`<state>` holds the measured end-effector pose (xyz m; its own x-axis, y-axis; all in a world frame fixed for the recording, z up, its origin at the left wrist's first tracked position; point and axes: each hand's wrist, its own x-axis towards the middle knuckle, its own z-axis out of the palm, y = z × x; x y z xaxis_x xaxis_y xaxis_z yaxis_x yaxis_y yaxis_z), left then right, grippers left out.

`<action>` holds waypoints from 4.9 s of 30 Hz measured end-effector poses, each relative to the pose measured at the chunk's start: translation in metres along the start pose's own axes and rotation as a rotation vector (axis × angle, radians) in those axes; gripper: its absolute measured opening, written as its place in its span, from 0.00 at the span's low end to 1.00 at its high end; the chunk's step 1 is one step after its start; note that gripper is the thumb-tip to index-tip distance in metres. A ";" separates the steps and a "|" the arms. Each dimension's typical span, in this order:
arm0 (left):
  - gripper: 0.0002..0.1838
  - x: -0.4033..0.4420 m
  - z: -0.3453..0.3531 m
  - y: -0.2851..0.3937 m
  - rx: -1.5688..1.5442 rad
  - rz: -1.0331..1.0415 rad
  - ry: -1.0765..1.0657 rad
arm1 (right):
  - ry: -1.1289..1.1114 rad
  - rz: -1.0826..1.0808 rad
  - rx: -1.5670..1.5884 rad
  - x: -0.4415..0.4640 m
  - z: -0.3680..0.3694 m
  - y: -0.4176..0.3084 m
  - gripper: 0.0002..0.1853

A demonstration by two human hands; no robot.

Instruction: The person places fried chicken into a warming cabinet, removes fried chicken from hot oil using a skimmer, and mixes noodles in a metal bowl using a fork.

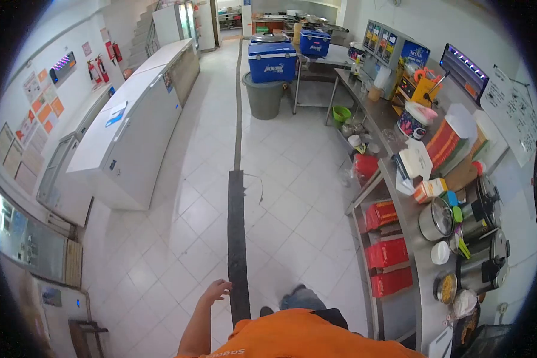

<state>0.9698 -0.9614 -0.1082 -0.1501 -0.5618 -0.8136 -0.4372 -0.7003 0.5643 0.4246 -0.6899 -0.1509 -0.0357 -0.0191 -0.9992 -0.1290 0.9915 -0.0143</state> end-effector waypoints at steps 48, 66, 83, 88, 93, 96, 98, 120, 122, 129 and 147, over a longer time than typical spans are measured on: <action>0.26 0.849 -0.794 1.234 0.904 0.633 0.030 | -0.873 -1.550 -0.576 -0.419 0.227 -1.812 0.18; 0.27 1.120 -0.988 1.779 1.202 0.922 -0.245 | -1.282 -0.809 0.199 -0.478 0.112 -2.416 0.54; 0.27 1.366 -1.090 2.320 1.401 1.004 -0.666 | -1.412 -1.011 0.223 -0.410 -0.067 -2.949 0.55; 0.27 1.442 -1.120 2.459 1.503 0.834 -0.721 | -1.463 -1.014 0.167 -0.421 -0.141 -3.095 0.55; 0.27 1.527 -1.149 2.590 1.732 0.663 -0.746 | -1.464 -1.034 0.164 -0.423 -0.204 -3.231 0.55; 0.27 1.566 -1.168 2.673 1.962 0.572 -0.668 | -1.507 -1.070 0.141 -0.422 -0.233 -3.318 0.55; 0.27 1.597 -1.191 2.726 2.059 0.552 -0.635 | -1.531 -1.070 0.162 -0.424 -0.248 -3.385 0.55; 0.24 2.218 -1.354 3.038 0.196 0.534 -0.129 | 0.547 -1.010 0.217 -0.186 -0.756 -3.845 0.26; 0.24 2.313 -1.415 2.943 0.271 0.320 0.008 | 0.557 -0.955 0.135 -0.180 -0.804 -3.883 0.26; 0.19 2.394 -1.382 2.923 0.739 -0.210 0.020 | 0.450 -0.931 -0.066 -0.170 -0.944 -4.034 0.25; 0.17 2.597 -1.048 3.703 0.477 0.563 -0.302 | 1.039 -1.005 0.458 -0.117 -1.313 -4.207 0.17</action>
<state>-0.1097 -5.4754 0.0154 -0.6654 -0.5833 -0.4659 -0.5463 -0.0448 0.8364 -0.3291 -5.0278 0.0759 -0.8103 -0.5773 -0.1006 -0.2220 0.4614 -0.8590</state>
